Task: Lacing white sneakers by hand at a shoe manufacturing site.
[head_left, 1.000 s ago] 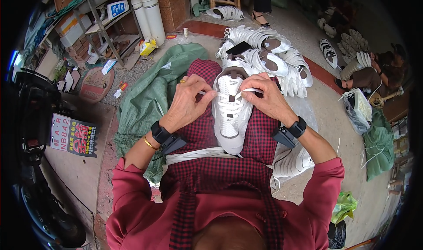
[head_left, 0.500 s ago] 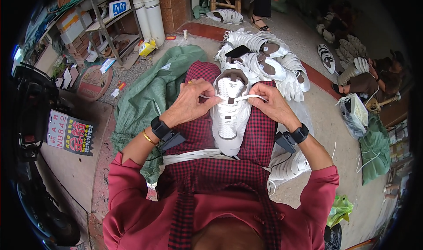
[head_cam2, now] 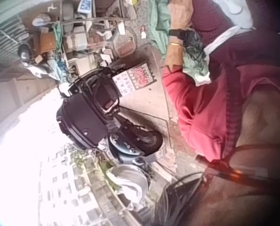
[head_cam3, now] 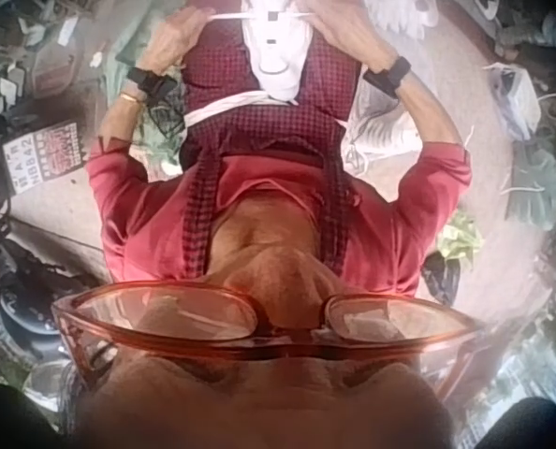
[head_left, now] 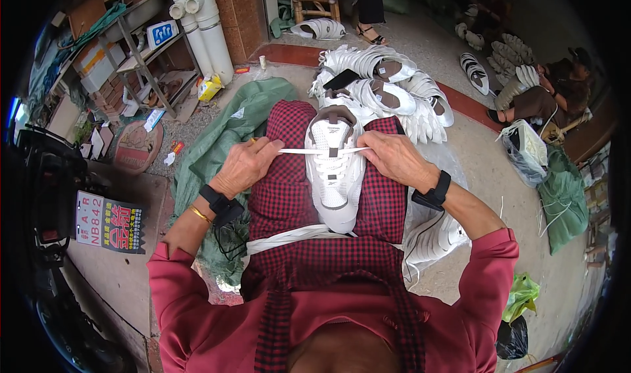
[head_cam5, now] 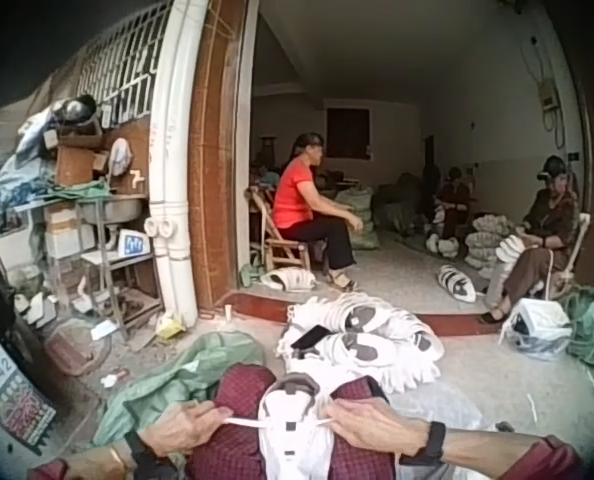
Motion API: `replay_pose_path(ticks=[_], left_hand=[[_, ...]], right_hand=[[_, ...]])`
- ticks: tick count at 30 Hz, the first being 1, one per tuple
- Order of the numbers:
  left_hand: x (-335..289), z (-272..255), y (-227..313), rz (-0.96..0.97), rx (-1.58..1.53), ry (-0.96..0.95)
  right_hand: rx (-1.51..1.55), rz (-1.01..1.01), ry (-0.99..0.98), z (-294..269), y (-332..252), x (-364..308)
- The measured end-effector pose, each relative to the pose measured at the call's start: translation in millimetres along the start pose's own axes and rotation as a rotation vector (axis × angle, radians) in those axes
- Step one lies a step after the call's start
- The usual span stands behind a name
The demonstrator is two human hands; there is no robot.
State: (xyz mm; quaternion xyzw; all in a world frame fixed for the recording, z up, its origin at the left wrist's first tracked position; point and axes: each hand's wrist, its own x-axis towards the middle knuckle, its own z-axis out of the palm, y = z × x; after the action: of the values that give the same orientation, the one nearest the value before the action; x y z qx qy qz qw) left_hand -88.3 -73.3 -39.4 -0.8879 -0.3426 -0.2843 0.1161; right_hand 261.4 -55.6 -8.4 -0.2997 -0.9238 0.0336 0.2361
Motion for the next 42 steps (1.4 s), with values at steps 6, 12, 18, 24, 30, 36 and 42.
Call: replay_pose_path(ticks=[6,12,18,24,30,36,42], left_hand=[[-54,-29,-41,-0.088,0.145,-0.038],[-106,-87,-74,-0.336,0.312,0.036],[-158,-155,-99,-0.487,0.525,0.16],[-139,-172,-89,-0.498,0.799,0.311],[-96,-140,-66,-0.616,0.54,0.689],[4,-50,-18,-0.529,-0.229,0.592],[45,31,26,-0.623,-1.121,0.287]], right_hand=[[-0.193,-0.148,0.029,-22,20,-12],[-0.39,0.029,0.041,-87,52,-41],[-0.684,0.267,0.165,-182,93,-93],[-0.915,0.459,0.234,-229,79,-124],[-0.634,0.267,1.007,-173,15,-100],[0.261,0.379,0.663,-48,-24,-45],[0.816,0.411,0.466,23,-20,7]])
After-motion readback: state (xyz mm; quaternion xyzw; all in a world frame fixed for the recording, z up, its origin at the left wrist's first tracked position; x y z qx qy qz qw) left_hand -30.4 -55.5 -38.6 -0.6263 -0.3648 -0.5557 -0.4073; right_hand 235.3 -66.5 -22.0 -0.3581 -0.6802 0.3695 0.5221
